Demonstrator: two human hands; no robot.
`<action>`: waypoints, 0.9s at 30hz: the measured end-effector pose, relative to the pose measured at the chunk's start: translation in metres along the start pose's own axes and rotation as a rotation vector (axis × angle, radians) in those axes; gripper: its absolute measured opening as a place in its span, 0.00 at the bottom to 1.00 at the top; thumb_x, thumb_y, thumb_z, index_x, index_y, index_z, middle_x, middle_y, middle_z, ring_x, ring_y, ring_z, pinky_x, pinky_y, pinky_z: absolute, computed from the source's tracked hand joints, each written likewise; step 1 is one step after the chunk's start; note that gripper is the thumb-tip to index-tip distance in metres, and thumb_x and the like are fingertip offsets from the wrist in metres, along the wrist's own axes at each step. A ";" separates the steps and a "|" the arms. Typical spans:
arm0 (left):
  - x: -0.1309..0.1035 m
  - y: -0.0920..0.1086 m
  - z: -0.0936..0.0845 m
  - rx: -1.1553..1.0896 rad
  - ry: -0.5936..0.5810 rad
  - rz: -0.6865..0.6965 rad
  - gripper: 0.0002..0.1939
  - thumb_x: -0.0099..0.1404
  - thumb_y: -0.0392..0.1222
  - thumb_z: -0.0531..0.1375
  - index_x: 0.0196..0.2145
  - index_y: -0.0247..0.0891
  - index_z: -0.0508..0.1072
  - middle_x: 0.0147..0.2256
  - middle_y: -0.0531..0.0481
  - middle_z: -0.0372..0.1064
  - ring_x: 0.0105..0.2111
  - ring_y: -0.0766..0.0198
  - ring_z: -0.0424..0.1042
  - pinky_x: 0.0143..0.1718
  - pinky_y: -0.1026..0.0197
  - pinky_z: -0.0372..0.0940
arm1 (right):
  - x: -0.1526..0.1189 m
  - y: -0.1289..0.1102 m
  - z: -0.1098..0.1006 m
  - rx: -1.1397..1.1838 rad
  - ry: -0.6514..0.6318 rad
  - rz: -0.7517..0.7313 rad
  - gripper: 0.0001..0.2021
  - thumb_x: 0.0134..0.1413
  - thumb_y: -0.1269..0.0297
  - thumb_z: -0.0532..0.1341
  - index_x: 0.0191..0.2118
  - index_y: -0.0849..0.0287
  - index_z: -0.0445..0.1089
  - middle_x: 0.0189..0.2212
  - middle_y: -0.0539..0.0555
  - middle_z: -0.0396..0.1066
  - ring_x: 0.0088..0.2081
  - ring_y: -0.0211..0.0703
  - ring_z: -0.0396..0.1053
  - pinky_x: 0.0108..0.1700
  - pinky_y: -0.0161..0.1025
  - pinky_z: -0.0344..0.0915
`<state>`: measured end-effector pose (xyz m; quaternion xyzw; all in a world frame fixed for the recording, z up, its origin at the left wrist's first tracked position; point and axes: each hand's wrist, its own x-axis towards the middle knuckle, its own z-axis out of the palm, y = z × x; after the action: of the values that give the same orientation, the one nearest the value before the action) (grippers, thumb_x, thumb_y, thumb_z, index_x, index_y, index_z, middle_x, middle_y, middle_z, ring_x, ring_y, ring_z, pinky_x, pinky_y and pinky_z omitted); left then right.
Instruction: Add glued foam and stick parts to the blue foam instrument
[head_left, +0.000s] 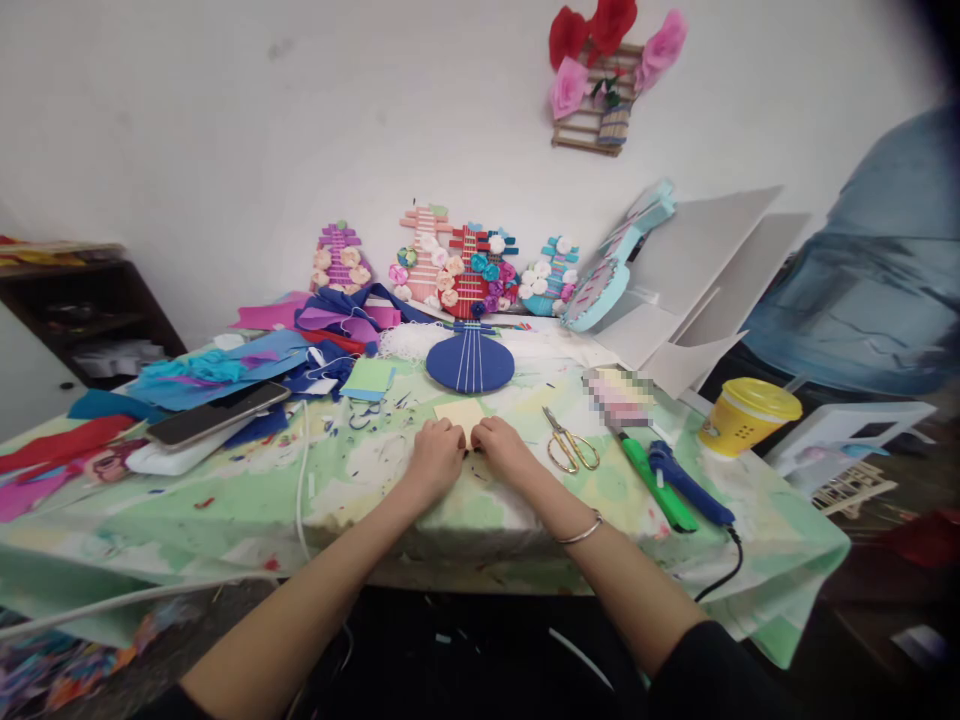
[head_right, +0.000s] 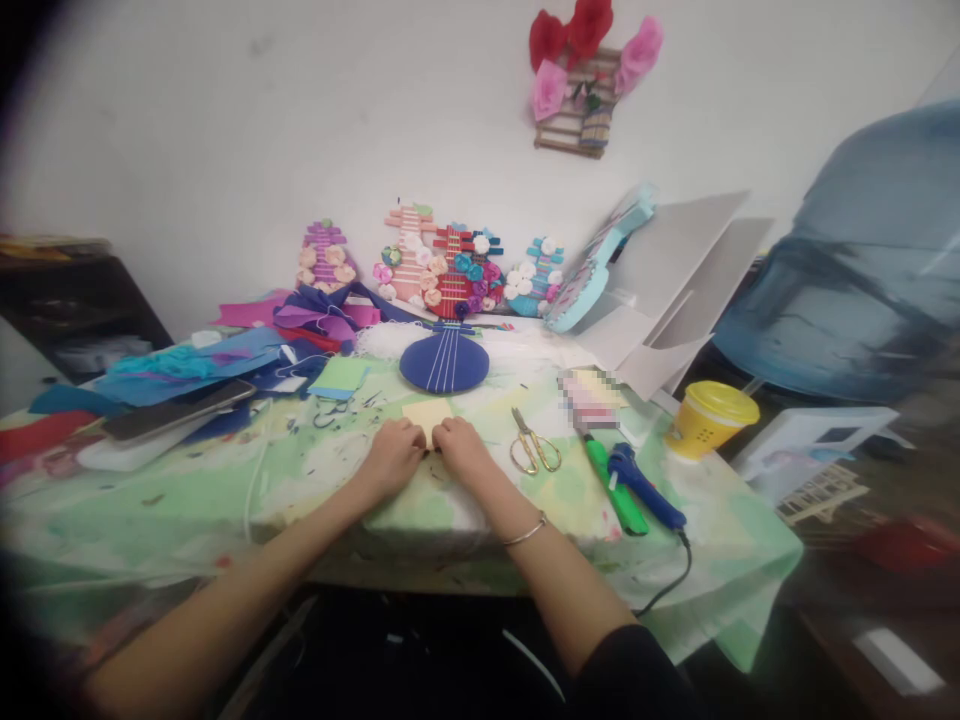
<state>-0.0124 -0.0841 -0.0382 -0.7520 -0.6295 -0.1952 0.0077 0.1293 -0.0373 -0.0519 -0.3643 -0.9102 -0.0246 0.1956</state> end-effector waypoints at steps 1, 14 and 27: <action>0.001 0.002 0.000 0.003 -0.013 0.010 0.09 0.60 0.33 0.52 0.30 0.35 0.72 0.33 0.43 0.67 0.38 0.55 0.64 0.41 0.55 0.57 | 0.000 0.000 0.000 0.001 0.001 0.006 0.06 0.54 0.75 0.56 0.30 0.63 0.69 0.29 0.55 0.66 0.34 0.42 0.61 0.37 0.36 0.54; 0.014 0.002 0.008 0.021 -0.121 -0.067 0.09 0.52 0.27 0.54 0.28 0.35 0.72 0.30 0.43 0.70 0.34 0.57 0.69 0.33 0.61 0.59 | -0.002 0.006 0.001 0.027 -0.018 -0.053 0.07 0.51 0.79 0.54 0.33 0.62 0.64 0.29 0.52 0.64 0.32 0.41 0.58 0.33 0.34 0.51; 0.017 0.003 0.002 -0.061 -0.133 -0.116 0.10 0.55 0.30 0.53 0.25 0.33 0.74 0.29 0.42 0.73 0.32 0.58 0.71 0.32 0.62 0.59 | -0.006 0.000 -0.010 -0.069 -0.026 -0.112 0.06 0.56 0.76 0.54 0.32 0.63 0.67 0.31 0.56 0.65 0.35 0.44 0.59 0.38 0.37 0.54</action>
<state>-0.0067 -0.0686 -0.0338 -0.7254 -0.6651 -0.1640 -0.0681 0.1363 -0.0433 -0.0449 -0.3198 -0.9302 -0.0623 0.1691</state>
